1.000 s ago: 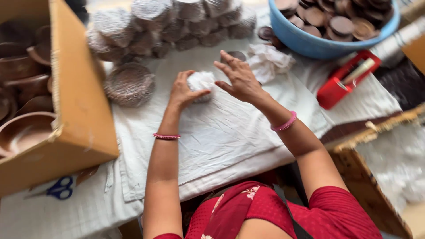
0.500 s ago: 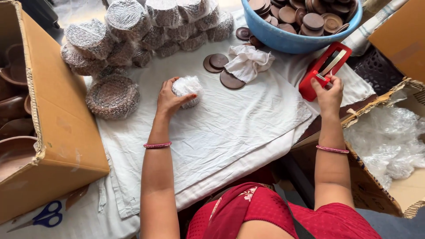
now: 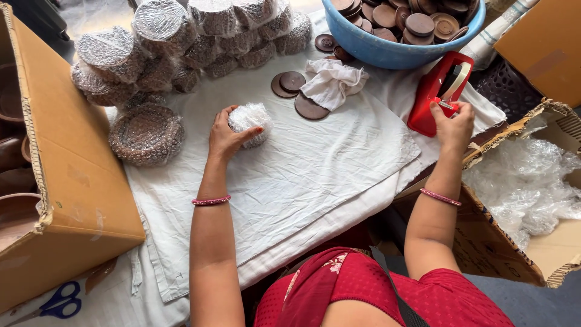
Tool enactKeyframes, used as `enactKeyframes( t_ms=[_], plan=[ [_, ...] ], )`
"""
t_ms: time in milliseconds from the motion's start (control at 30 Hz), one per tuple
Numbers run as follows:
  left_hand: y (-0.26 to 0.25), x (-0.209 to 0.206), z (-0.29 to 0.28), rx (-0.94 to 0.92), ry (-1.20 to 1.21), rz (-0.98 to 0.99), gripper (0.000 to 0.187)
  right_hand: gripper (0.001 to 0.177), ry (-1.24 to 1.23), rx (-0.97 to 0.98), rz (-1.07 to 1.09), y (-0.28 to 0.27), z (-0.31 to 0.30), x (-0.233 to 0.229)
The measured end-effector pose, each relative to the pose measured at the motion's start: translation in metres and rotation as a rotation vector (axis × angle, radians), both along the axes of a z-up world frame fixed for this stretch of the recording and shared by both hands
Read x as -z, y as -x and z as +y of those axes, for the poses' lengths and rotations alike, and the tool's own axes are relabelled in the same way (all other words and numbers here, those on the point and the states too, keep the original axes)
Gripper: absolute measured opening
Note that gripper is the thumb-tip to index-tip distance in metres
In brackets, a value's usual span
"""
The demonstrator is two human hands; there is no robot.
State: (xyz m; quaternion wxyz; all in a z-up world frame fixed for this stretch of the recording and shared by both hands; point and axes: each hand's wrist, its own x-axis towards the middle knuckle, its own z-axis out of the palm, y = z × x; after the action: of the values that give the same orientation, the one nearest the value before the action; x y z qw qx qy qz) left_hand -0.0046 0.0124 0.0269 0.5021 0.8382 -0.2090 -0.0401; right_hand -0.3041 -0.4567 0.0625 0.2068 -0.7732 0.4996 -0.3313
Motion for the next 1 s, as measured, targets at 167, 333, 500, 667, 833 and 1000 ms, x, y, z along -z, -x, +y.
enactKeyframes(
  t_ms=[167,333,500,667,833,1000],
  plan=[
    [0.002,0.0,0.0,-0.007,-0.014,0.035,0.107,0.061,0.019,0.027,0.201,0.022,-0.018,-0.005],
    [0.002,-0.003,0.001,0.008,0.005,0.035,0.109,0.083,0.099,-0.103,0.4,0.018,-0.028,-0.021],
    [-0.001,0.002,0.002,0.027,0.005,-0.044,0.106,0.079,0.289,-0.125,0.514,0.018,-0.03,-0.036],
    [0.003,-0.005,0.003,0.006,0.003,-0.02,0.105,0.067,0.253,-0.136,0.421,0.042,-0.059,-0.026],
    [0.001,0.0,0.001,0.023,0.021,-0.033,0.104,0.053,-0.161,-0.163,0.19,0.042,-0.045,-0.052],
    [0.003,-0.002,0.002,0.011,0.024,-0.034,0.103,0.018,-0.708,-0.263,-0.167,0.028,-0.073,-0.047]
  ],
)
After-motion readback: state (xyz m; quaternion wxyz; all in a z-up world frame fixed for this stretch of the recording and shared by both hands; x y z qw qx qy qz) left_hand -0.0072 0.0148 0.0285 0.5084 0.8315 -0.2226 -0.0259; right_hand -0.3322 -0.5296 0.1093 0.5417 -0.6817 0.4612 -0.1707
